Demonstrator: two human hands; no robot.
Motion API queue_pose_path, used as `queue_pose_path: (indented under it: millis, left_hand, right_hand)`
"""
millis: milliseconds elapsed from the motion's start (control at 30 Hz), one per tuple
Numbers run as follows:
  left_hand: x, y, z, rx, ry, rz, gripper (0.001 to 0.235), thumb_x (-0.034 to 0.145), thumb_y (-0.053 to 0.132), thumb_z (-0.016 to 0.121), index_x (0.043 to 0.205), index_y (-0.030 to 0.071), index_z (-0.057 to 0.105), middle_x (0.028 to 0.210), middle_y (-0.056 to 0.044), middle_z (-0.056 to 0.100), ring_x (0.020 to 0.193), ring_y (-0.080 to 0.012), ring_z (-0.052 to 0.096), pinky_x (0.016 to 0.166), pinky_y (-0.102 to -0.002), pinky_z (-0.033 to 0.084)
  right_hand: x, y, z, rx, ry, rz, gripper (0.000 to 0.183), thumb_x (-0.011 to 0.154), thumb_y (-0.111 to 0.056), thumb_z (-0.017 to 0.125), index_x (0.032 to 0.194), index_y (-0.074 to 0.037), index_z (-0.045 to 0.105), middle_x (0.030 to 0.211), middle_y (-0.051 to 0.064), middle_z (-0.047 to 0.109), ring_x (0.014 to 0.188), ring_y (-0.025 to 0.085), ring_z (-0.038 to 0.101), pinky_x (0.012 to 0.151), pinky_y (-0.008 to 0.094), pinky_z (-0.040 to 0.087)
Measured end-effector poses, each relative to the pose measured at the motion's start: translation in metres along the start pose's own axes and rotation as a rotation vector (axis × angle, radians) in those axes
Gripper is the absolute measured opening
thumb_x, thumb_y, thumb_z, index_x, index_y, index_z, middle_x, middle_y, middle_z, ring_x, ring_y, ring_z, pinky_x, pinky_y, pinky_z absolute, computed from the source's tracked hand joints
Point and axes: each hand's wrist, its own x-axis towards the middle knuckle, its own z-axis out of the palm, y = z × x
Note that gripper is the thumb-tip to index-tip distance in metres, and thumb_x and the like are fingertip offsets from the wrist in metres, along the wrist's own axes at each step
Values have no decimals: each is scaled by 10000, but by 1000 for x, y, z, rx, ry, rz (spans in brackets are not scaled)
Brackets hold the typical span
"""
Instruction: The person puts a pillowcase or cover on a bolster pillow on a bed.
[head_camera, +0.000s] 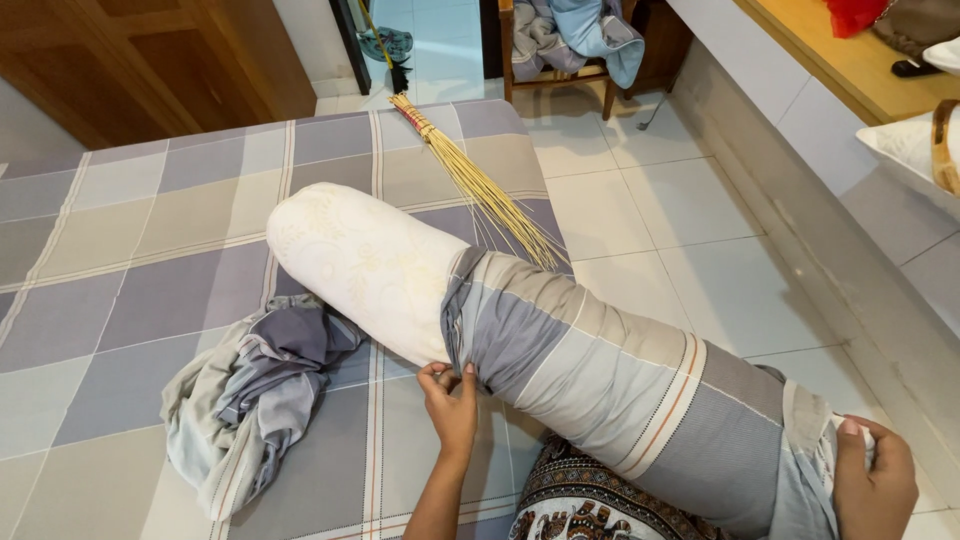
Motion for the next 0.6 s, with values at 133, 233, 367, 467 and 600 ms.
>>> queue_pose_path:
  millis: [133,233,367,467,600]
  left_hand:
    - [1,-6,-2,-13,-13,1,448,874,172,774,1126,42,427,841,-108,675,823,-198,667,796,-309,510]
    - [1,-15,-4,-18,-64,15,466,880,199,778,1134,38,422,847,-118,677,817,-204,657,788,-316,515]
    - [-1,-22,-8,-44,-199,17,569,841,224,823,1169,33,399,956,-150,677,907,-211,659,849,-327,528]
    - [-3,-27,-9,-41,-257,3,634,806,207,854,1188,27,381,1002,-181,661,943,-227,657,867,-338,532]
    - [-3,-33,-9,-68,-302,29,651,800,152,854,1199,27,355,1073,-188,664,1008,-232,661,902,-336,521]
  right_hand:
    - [-4,-46,-15,69,-26,72,318,1180,-294,619,1208,20,664,1099,197,674,940,242,638,898,360,496]
    - [-6,-45,-14,90,-58,146,376,1151,-290,624,1329,41,618,1135,243,650,992,292,630,928,401,490]
    - [-11,13,2,26,-85,19,585,1088,-276,677,1455,135,482,1255,344,582,1202,398,598,1052,465,454]
    - [-12,47,6,38,-152,-42,684,1020,-295,706,1442,168,432,1251,367,580,1230,429,601,1093,483,444]
    - [-19,105,15,231,-314,69,665,940,-360,687,1353,133,515,1143,321,664,1146,397,665,1070,481,472]
